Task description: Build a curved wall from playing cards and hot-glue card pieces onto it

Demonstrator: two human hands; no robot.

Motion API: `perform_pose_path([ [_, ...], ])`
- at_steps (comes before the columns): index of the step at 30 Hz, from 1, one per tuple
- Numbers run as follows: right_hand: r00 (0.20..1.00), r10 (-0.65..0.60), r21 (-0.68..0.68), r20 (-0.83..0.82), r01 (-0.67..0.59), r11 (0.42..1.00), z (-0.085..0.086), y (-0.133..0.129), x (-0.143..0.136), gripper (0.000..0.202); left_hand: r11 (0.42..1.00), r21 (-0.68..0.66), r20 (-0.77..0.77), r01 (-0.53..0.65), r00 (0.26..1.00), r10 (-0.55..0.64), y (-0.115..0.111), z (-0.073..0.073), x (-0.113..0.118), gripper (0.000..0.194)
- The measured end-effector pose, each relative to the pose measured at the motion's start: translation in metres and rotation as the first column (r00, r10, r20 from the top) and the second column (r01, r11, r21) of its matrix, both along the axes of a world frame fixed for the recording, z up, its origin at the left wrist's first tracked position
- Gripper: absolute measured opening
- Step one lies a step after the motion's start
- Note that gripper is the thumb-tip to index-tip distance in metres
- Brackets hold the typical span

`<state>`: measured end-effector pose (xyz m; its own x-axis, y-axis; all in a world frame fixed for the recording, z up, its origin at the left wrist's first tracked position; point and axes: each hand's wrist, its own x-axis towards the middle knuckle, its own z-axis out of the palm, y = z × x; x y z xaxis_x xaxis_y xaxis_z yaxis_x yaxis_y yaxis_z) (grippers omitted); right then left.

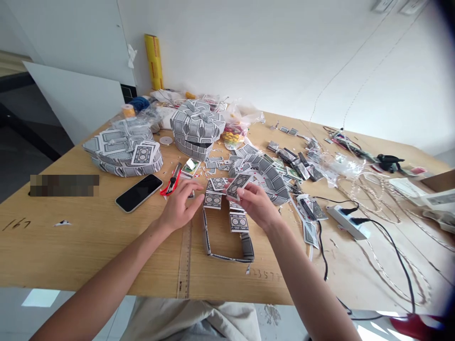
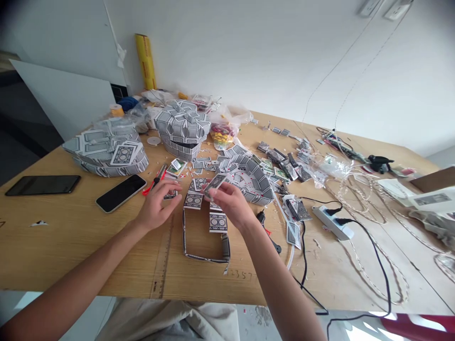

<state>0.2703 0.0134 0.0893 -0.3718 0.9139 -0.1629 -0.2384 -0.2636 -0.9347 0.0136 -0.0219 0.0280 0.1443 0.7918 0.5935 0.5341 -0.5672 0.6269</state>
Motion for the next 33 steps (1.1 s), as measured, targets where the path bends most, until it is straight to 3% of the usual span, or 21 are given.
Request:
perform_pose_path([
  [3,0.986,-0.155,0.057,-0.061,0.158,0.986,-0.012,0.018,0.015,0.042,0.997,-0.027,-0.108,-0.077,0.991,0.074,0.013,0.0,0.003,0.014],
  [6,0.966,-0.234,0.091,-0.108,0.244,0.966,-0.018,0.032,0.021,0.039,0.992,-0.111,-0.276,-0.051,0.961,0.018,0.032,0.01,0.01,0.019],
  [10,0.963,-0.244,0.179,-0.115,0.261,0.949,0.001,0.046,0.013,0.047,0.974,-0.225,-0.49,0.036,0.859,-0.145,0.063,0.033,0.019,0.027],
  [13,0.962,-0.246,0.291,-0.117,0.27,0.918,0.022,0.053,0.004,0.047,0.964,-0.264,-0.564,0.042,0.804,-0.19,0.08,0.047,0.022,0.021],
  [16,0.964,-0.25,0.371,-0.092,0.266,0.89,0.033,0.058,-0.003,0.047,0.975,-0.222,-0.578,0.026,0.801,-0.153,0.087,0.054,0.024,0.013],
  [21,0.969,-0.246,0.408,-0.033,0.238,0.881,0.028,0.062,-0.01,0.047,0.99,-0.136,-0.476,0.03,0.875,-0.092,0.09,0.053,0.026,0.012],
  [27,0.969,-0.244,0.385,0.035,0.213,0.898,0.025,0.066,-0.011,0.052,0.986,-0.146,-0.264,0.078,0.958,-0.115,0.093,0.048,0.025,0.014],
  [30,0.963,-0.252,0.381,0.094,0.199,0.903,0.019,0.068,-0.011,0.056,0.98,-0.194,-0.26,0.038,0.961,-0.089,0.093,0.047,0.024,0.018],
  [33,0.945,-0.206,0.358,0.254,0.106,0.928,0.01,0.07,-0.009,0.059,0.967,-0.256,-0.311,0.002,0.947,-0.085,0.093,0.046,0.023,0.013],
])
